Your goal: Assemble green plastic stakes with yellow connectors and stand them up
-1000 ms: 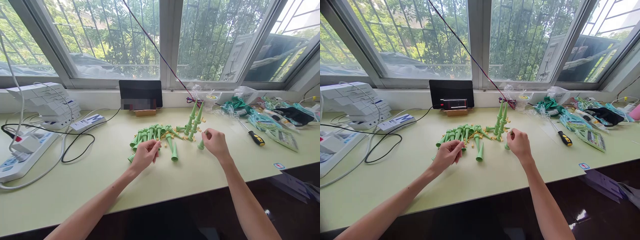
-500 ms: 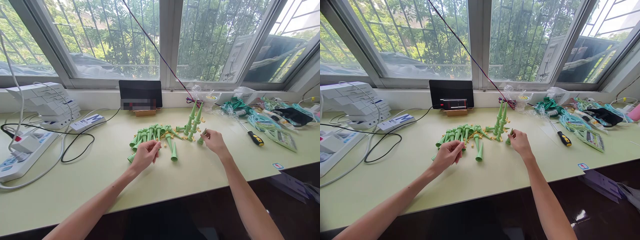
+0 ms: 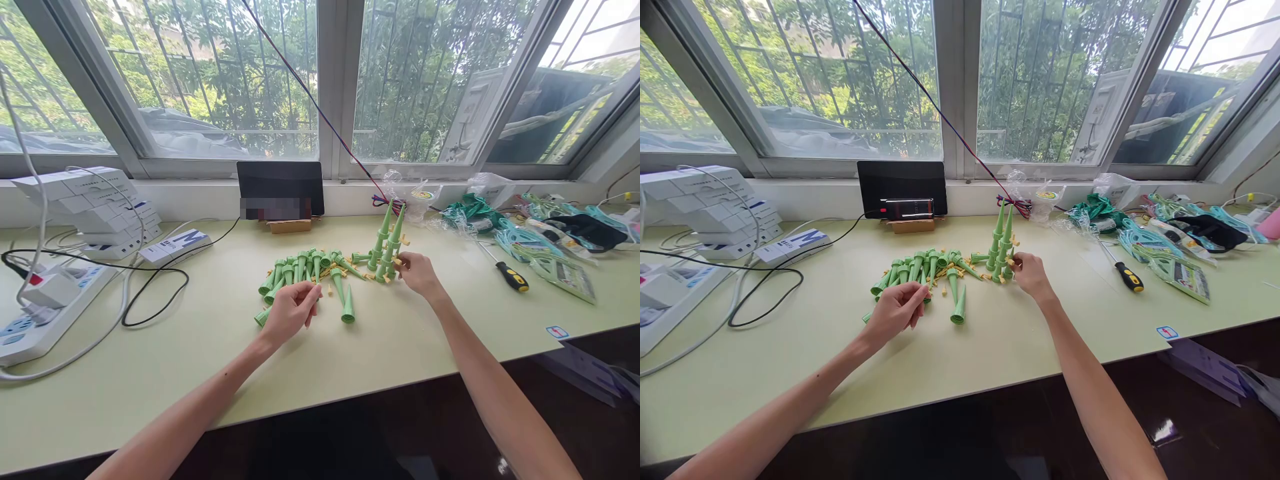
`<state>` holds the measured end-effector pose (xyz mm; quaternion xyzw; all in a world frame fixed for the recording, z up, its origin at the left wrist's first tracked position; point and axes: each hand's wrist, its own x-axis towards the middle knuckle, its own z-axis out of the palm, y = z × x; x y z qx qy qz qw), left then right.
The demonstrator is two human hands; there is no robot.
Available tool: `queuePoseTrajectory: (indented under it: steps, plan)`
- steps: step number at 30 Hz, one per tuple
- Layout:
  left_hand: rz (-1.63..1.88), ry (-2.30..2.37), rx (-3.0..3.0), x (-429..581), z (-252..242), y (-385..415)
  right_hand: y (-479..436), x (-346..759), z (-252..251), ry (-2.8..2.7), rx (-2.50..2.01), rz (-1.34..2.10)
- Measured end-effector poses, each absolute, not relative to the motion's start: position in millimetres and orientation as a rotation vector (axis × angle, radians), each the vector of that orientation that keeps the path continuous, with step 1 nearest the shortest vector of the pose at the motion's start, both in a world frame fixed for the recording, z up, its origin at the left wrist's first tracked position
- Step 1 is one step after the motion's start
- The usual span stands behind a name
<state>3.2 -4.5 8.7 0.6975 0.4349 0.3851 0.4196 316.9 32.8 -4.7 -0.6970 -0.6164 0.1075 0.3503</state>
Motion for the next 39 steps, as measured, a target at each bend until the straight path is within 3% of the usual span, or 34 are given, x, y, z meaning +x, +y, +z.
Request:
queuePoseTrajectory:
  steps: [8, 14, 21, 28, 33, 39]
  plan:
    - [0.969, 1.079, 1.76, 3, 7, -3, 30, 314, -3, -1.539, -1.717, 0.382]
    - [0.982, 1.081, 1.742, 3, 6, -3, 2, 312, 10, -1.359, -1.836, 0.251]
    - [0.975, 1.065, 1.746, 3, -1, -1, -27, 259, 16, -1.78, -1.849, 0.756]
    - [0.985, 1.055, 1.762, 2, -2, -1, -3, 213, 25, -2.161, -1.928, 0.541]
    - [0.979, 1.059, 1.772, 2, -1, -2, 11, 206, 31, -2.239, -1.968, 0.699]
    - [0.97, 1.066, 1.774, 2, -3, -3, 18, 209, 12, -2.163, -1.868, 0.607]
